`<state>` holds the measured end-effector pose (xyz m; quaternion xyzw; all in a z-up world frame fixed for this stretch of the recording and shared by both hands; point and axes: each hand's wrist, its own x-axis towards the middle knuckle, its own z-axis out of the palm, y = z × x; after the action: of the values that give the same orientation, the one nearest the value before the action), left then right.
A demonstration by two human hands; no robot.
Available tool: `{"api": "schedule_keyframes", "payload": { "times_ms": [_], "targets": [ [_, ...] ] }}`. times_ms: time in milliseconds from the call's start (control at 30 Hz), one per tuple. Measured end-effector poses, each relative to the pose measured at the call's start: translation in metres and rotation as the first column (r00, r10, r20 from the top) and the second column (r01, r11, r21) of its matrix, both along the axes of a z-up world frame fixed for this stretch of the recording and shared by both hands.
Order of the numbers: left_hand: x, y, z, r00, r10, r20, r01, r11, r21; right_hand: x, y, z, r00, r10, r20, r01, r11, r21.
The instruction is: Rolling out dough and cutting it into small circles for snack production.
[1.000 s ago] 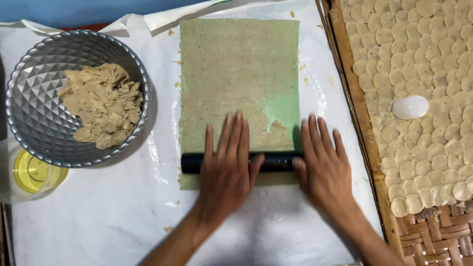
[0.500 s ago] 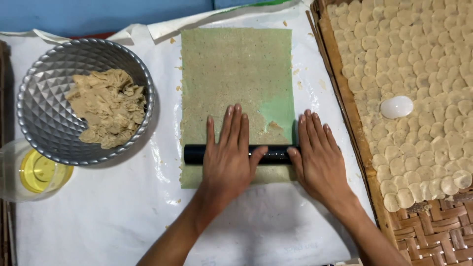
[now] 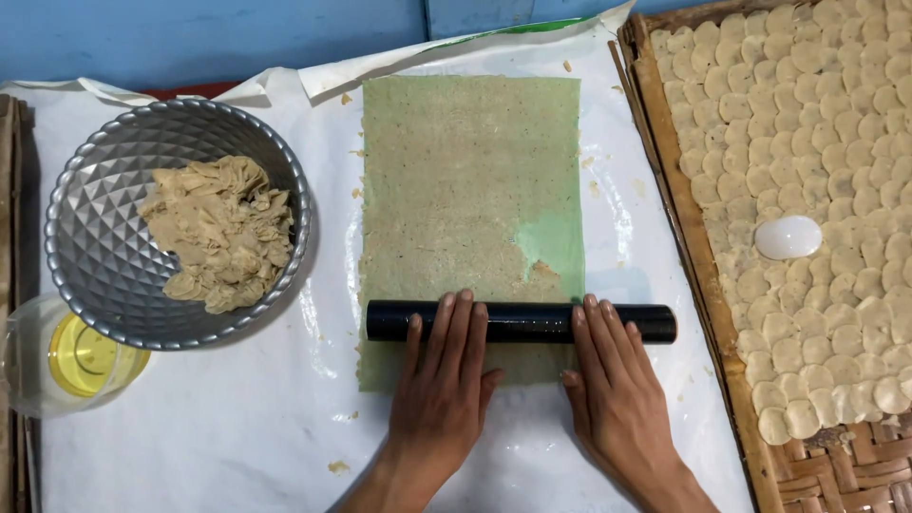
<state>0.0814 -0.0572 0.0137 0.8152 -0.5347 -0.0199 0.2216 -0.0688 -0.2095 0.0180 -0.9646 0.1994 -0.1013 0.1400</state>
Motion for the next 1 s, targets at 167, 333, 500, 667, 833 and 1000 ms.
{"api": "schedule_keyframes", "payload": {
  "times_ms": [167,333,500,667,833,1000],
  "targets": [
    [0.025,-0.031,-0.003,1.000,-0.012,-0.003,0.012,0.999,0.036,0.030,-0.026,0.006,1.000,0.013,0.009,-0.013,1.000,-0.009],
    [0.061,-0.071,-0.007,1.000,-0.012,-0.025,0.014,0.998,0.062,0.062,-0.063,0.000,1.000,0.018,-0.025,-0.020,0.998,-0.055],
    [0.094,-0.107,0.011,0.999,0.012,0.045,-0.014,0.999,0.034,0.094,-0.106,-0.004,0.968,0.023,-0.248,-0.036,0.998,-0.046],
    [0.133,-0.147,-0.011,0.997,0.060,0.050,-0.063,0.997,0.053,0.134,-0.142,-0.001,0.970,-0.028,-0.243,0.051,0.995,0.088],
    [0.160,-0.178,-0.024,0.971,0.160,0.179,-0.146,0.986,-0.085,0.156,-0.160,-0.009,0.995,-0.097,0.029,0.099,0.993,-0.071],
    [0.145,-0.161,-0.004,0.988,0.096,0.122,-0.034,0.901,-0.433,0.163,-0.170,-0.018,0.935,-0.155,0.319,0.203,0.971,-0.122]
  ]
}}
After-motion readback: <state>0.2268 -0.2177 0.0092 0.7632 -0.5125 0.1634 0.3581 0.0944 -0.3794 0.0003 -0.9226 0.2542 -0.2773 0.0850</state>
